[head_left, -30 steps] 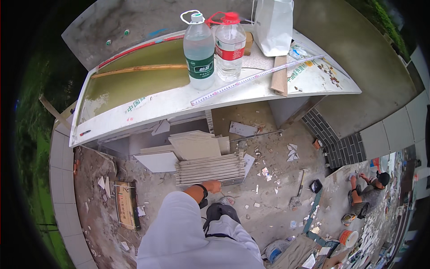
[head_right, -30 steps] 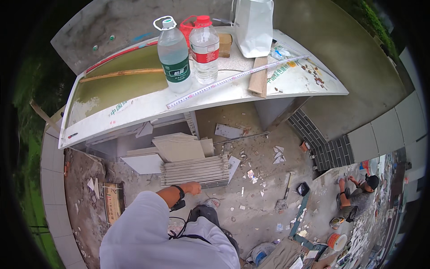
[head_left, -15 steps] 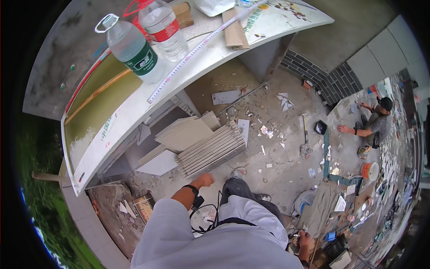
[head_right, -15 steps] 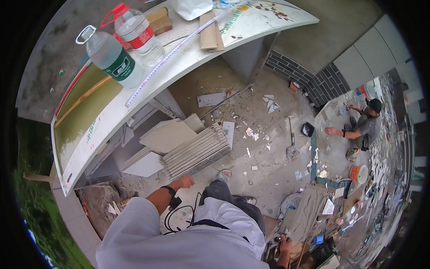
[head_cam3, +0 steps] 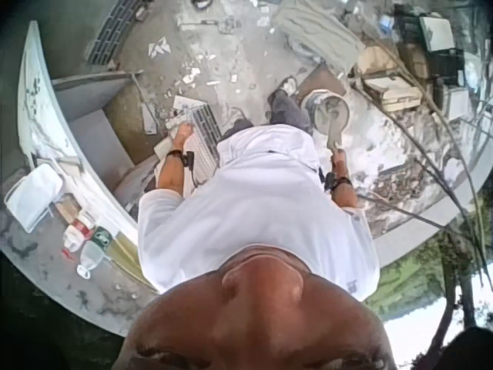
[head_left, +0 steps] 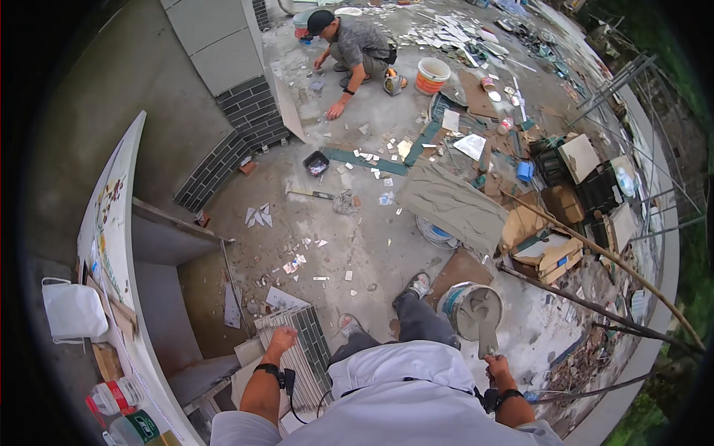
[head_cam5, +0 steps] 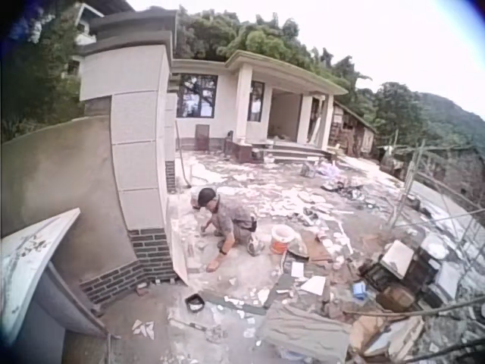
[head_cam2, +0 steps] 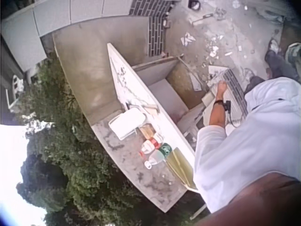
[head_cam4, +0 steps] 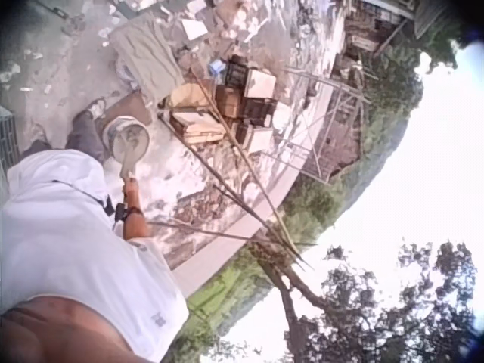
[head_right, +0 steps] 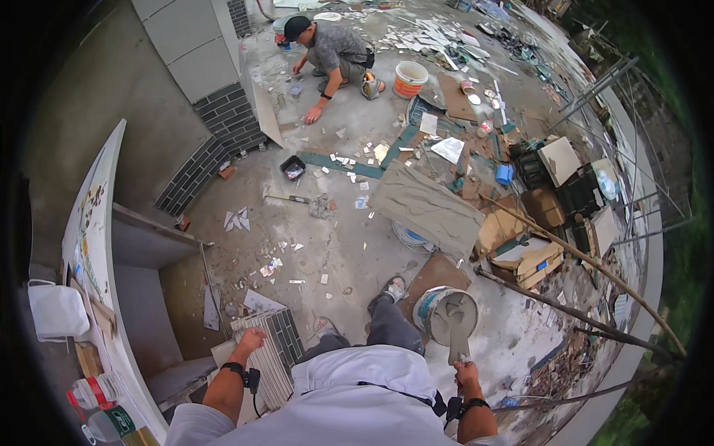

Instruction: Applying mortar to the back of a tile using a trowel at a construction site.

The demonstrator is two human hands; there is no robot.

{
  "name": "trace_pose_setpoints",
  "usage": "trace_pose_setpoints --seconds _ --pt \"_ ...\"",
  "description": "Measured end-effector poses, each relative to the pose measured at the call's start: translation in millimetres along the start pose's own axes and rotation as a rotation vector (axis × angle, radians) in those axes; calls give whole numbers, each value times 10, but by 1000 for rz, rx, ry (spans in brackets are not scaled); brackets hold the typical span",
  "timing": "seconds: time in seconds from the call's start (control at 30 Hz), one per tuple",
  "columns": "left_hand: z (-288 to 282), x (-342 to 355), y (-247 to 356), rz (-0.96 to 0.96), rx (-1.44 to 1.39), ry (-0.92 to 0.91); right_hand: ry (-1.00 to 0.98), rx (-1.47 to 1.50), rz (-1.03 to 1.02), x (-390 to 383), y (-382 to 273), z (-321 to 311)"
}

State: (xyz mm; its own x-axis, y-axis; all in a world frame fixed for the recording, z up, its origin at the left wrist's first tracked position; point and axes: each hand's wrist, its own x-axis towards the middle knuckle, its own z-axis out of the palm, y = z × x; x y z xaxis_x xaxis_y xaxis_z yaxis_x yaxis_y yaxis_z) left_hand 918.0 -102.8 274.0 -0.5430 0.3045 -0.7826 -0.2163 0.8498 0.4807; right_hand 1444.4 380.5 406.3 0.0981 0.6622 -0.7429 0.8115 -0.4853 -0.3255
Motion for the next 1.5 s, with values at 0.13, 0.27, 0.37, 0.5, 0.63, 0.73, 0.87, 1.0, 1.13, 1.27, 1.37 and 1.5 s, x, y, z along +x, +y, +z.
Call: trace_pose_setpoints --seconds 0.13,0.27,0.37,0.5,0.63,0.73,0.87,1.0,1.13,1.27,1.37,1.5 --pt "49 256 1251 80 238 36 -98 12 181 120 318 15" --pt "147 190 2535 293 284 -29 -185 -17 210 417 265 -52" --pt "275 176 3294 366 370 56 -208 -66 137 736 -308 -203" --pt "321 210 3968 383 481 -11 -176 26 -132 1333 -549 -343" --pt "394 211 4607 342 712 -47 3 123 -385 1956 -722 -363" --pt "369 446 4605 398 775 -57 72 199 -403 1930 -1027 -418" --pt "343 831 4664 403 739 -115 -16 250 -200 1849 -1001 -475" --pt "137 1308 4586 334 723 -204 53 33 -68 1445 -904 -346" --pt "-50 1914 4655 291 659 -265 161 150 6 1198 -417 45" --pt "21 2344 5132 305 601 -296 238 186 5 677 -489 230" --pt "106 2536 5546 384 695 -418 298 136 -20 798 -373 468" --pt "150 2790 5818 392 699 -452 201 206 17 785 -1331 426"
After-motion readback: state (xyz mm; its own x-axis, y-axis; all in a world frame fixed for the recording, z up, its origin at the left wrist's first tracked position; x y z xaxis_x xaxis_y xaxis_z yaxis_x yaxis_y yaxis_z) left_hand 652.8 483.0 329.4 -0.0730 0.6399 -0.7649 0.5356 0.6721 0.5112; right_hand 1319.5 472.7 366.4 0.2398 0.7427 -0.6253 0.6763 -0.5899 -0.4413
